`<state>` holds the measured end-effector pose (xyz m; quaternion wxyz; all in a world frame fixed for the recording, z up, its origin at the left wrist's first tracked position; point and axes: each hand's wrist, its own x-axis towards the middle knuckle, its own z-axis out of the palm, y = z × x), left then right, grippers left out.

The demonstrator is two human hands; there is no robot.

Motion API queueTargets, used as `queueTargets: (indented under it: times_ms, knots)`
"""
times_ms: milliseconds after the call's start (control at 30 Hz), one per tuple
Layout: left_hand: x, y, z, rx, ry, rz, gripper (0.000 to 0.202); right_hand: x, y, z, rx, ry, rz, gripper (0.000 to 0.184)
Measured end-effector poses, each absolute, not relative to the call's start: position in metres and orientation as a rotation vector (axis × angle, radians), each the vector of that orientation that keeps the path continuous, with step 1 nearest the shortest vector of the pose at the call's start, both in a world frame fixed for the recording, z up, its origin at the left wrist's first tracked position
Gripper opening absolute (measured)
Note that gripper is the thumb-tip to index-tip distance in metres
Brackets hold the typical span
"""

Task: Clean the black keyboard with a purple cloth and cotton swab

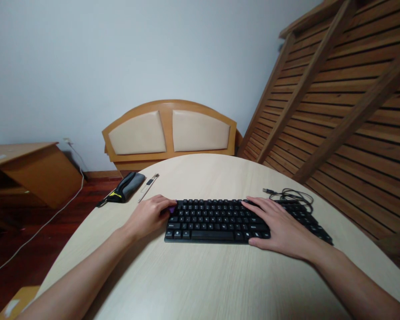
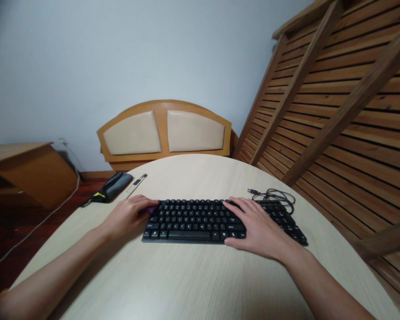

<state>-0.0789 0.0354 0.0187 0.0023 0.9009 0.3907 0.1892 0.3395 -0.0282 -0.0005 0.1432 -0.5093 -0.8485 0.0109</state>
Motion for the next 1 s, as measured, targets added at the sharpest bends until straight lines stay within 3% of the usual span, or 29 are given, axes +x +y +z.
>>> queueTargets:
  times_ms: [300, 600, 800, 1000]
  knots:
    - [-0.082, 0.031, 0.04, 2.944, 1.0, 0.385, 0.037, 0.34, -0.028, -0.002, -1.455, -2.424, 0.046, 0.087]
    - [-0.088, 0.033, 0.043, 2.982, 0.878, 0.381, 0.034, 0.34, -0.027, -0.001, -1.453, -2.437, 0.054, 0.089]
    - [-0.082, 0.036, 0.025, 2.975, 0.858, 0.688, 0.036, 0.34, -0.028, -0.001, -1.444, -2.447, 0.034, 0.088]
    - [-0.077, 0.032, 0.032, 2.952, 0.91, 0.498, 0.042, 0.341, -0.028, -0.002, -1.42, -2.435, 0.038, 0.087]
